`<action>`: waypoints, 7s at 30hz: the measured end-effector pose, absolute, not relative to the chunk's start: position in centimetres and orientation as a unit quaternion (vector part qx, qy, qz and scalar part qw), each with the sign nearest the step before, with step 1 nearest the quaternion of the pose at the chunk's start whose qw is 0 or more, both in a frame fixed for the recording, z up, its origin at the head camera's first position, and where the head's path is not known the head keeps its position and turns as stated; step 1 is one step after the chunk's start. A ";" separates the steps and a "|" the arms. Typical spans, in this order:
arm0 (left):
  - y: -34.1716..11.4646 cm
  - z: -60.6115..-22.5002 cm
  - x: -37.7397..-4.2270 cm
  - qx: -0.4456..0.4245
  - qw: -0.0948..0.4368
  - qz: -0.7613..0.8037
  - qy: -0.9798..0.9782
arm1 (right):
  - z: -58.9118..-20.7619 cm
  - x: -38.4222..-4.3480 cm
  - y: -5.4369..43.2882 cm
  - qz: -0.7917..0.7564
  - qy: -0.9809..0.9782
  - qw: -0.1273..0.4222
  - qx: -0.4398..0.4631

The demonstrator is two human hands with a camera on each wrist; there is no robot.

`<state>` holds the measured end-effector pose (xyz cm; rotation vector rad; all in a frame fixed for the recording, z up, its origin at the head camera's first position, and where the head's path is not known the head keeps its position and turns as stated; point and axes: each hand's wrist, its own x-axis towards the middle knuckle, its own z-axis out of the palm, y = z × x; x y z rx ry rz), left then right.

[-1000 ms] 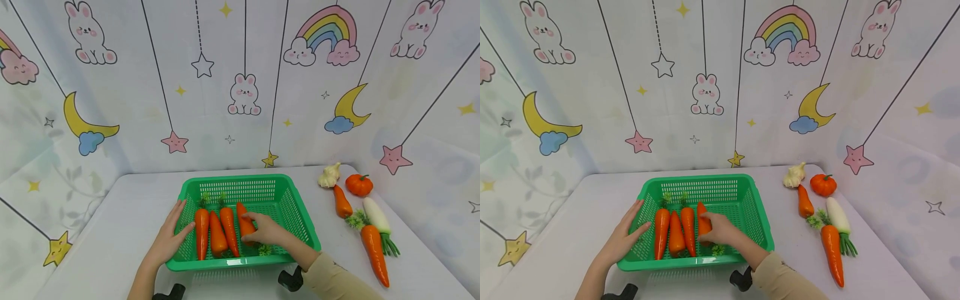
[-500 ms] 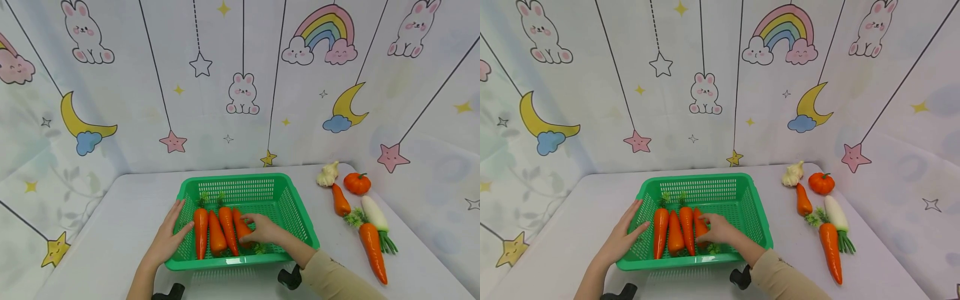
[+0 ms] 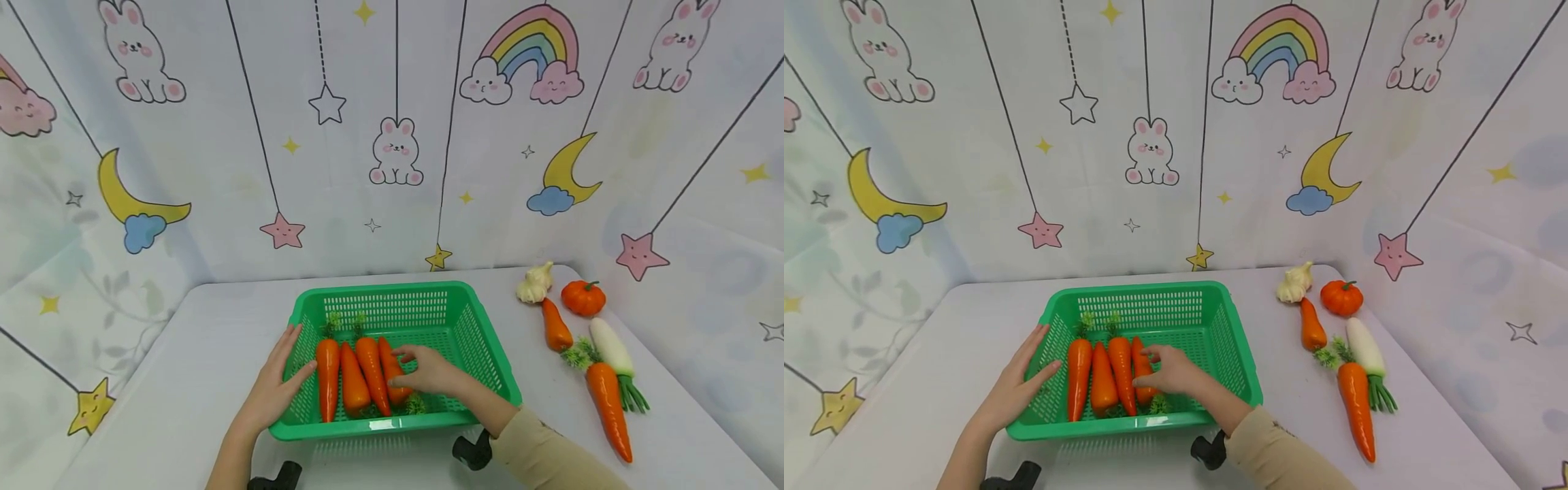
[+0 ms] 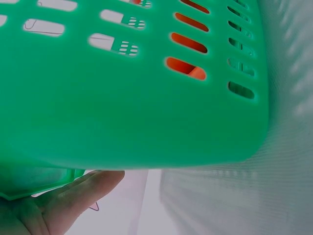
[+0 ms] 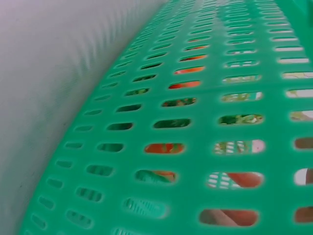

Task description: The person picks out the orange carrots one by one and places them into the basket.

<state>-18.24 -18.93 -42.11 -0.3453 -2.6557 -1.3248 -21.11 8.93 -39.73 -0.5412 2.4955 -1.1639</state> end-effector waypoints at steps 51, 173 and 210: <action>-18.8 -41.9 -17.9 -0.108 0.080 -0.450 -0.883 | -36.1 -17.7 24.4 -0.445 0.885 -0.060 -0.122; -18.8 -42.0 -18.0 -0.104 0.080 -0.455 -0.880 | -35.2 -20.6 30.3 -0.424 0.901 0.055 -0.080; -18.7 -42.0 -18.1 -0.111 0.081 -0.464 -0.875 | -32.7 -29.3 16.6 -0.439 0.854 0.228 -0.160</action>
